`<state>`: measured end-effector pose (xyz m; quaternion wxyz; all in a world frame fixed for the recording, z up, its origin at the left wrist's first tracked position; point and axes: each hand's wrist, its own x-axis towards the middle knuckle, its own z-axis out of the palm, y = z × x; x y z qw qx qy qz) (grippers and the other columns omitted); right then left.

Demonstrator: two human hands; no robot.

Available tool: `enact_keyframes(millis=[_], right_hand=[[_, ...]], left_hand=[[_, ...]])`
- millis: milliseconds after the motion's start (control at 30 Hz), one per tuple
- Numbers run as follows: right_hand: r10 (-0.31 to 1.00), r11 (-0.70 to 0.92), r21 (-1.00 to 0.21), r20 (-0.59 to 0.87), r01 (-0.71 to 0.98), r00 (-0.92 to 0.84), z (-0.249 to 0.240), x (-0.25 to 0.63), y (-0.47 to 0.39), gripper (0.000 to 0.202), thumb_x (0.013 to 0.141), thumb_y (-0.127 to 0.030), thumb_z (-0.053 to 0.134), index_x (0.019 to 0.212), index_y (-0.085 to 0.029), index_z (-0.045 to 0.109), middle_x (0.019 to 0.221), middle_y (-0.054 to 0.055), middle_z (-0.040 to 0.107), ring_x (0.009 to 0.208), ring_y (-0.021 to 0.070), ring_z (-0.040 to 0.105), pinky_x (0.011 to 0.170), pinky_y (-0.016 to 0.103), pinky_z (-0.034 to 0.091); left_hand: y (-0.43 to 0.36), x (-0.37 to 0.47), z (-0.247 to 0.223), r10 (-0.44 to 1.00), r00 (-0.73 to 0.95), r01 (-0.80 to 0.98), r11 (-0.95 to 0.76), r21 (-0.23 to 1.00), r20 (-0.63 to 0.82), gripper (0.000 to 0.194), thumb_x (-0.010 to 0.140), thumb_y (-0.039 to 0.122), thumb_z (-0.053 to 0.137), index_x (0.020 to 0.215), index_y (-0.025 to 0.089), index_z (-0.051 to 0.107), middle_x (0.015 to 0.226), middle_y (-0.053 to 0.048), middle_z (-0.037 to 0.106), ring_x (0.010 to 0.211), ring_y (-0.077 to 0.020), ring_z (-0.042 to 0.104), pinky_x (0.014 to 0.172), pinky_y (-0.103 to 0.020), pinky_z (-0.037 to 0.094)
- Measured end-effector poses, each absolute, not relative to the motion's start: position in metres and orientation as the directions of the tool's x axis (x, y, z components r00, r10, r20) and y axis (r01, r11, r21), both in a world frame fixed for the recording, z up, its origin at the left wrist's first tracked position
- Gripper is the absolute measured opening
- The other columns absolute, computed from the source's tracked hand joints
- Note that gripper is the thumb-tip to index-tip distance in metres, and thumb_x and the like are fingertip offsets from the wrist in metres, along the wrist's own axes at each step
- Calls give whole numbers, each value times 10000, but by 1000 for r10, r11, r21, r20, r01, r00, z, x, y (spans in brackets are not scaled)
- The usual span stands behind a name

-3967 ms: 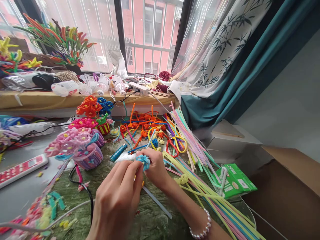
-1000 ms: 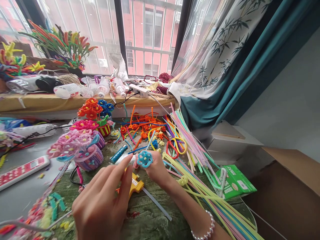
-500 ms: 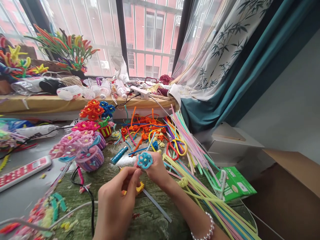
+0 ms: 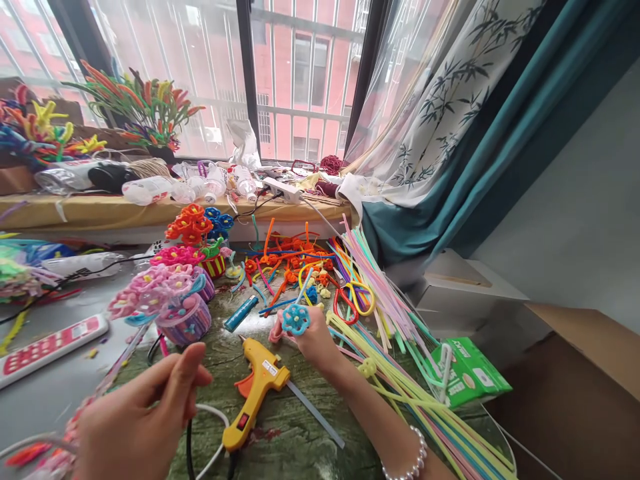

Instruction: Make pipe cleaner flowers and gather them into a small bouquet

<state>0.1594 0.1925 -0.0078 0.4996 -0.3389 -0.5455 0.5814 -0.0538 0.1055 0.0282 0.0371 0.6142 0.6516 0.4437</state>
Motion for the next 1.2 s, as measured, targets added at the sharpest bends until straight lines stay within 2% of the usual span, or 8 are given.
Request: enact_keyframes(millis=[100, 167, 233, 500, 700, 833, 1033, 1200], right_hand=[[942, 116, -966, 181, -232, -283, -9, 158, 193, 278, 768, -341, 627, 551, -170, 600, 539, -5, 546, 509, 110, 472, 546, 243, 418], [938, 130, -963, 196, -236, -285, -10, 157, 193, 264, 784, -337, 609, 577, -174, 600, 549, -7, 540, 520, 113, 475, 563, 250, 423], [940, 138, -966, 198, -219, -278, -10, 157, 191, 240, 798, -331, 595, 613, -179, 605, 565, -3, 548, 535, 123, 488, 578, 259, 433], [921, 219, -969, 244, -116, -302, 6, 159, 178, 79, 758, -244, 636, 756, -167, 653, 676, -5, 604, 664, 146, 542, 639, 251, 436], [868, 269, -960, 276, -76, -412, 17, 159, 170, 149, 752, -251, 665, 884, -182, 678, 792, -11, 629, 744, 150, 571, 700, 246, 455], [832, 265, -959, 279, -98, -480, 19, 159, 169, 206, 776, -352, 685, 876, -178, 637, 790, -19, 552, 711, 128, 483, 653, 224, 406], [766, 312, -950, 259, -12, -589, 25, 166, 170, 354, 886, -529, 557, 842, -179, 565, 693, -49, 374, 622, 102, 302, 561, 225, 283], [665, 445, -895, 319, 15, -675, 25, 168, 168, 429, 958, -545, 404, 780, -179, 541, 731, -21, 451, 683, 121, 414, 655, 238, 360]], left_hand=[[106, -33, 32, 810, -15, 874, -274, 401, 586, 208, 893, 392, 529, 915, 286, 706, 751, 44, 733, 577, -128, 695, 492, -185, 503], [109, -21, 32, 763, 78, 899, -332, 286, 641, 233, 904, 322, 514, 1069, 274, 671, 1028, -12, 721, 836, -174, 722, 674, -229, 548], [112, -9, 32, 746, 111, 892, -367, 265, 657, 244, 909, 324, 516, 1088, 237, 657, 1048, -46, 700, 879, -194, 709, 728, -264, 549], [116, 30, 34, 770, -7, 750, -418, 512, 638, 201, 843, 365, 616, 986, 229, 653, 727, 25, 587, 562, -125, 553, 520, -227, 474], [114, 34, 32, 771, -103, 666, -416, 620, 628, 109, 793, 209, 604, 879, 246, 660, 703, 44, 519, 571, -114, 471, 537, -223, 395], [116, 33, 35, 797, -172, 561, -404, 723, 579, 150, 833, 279, 603, 696, 220, 616, 649, 46, 489, 557, -103, 440, 530, -217, 380], [119, 27, 37, 861, -268, 429, -295, 854, 432, 217, 813, 403, 643, 715, 214, 598, 702, 25, 562, 660, -131, 520, 607, -234, 429], [115, 23, 33, 891, -344, 267, -209, 941, 296, 195, 732, 403, 724, 733, 217, 666, 727, 26, 641, 678, -130, 546, 638, -227, 453]])
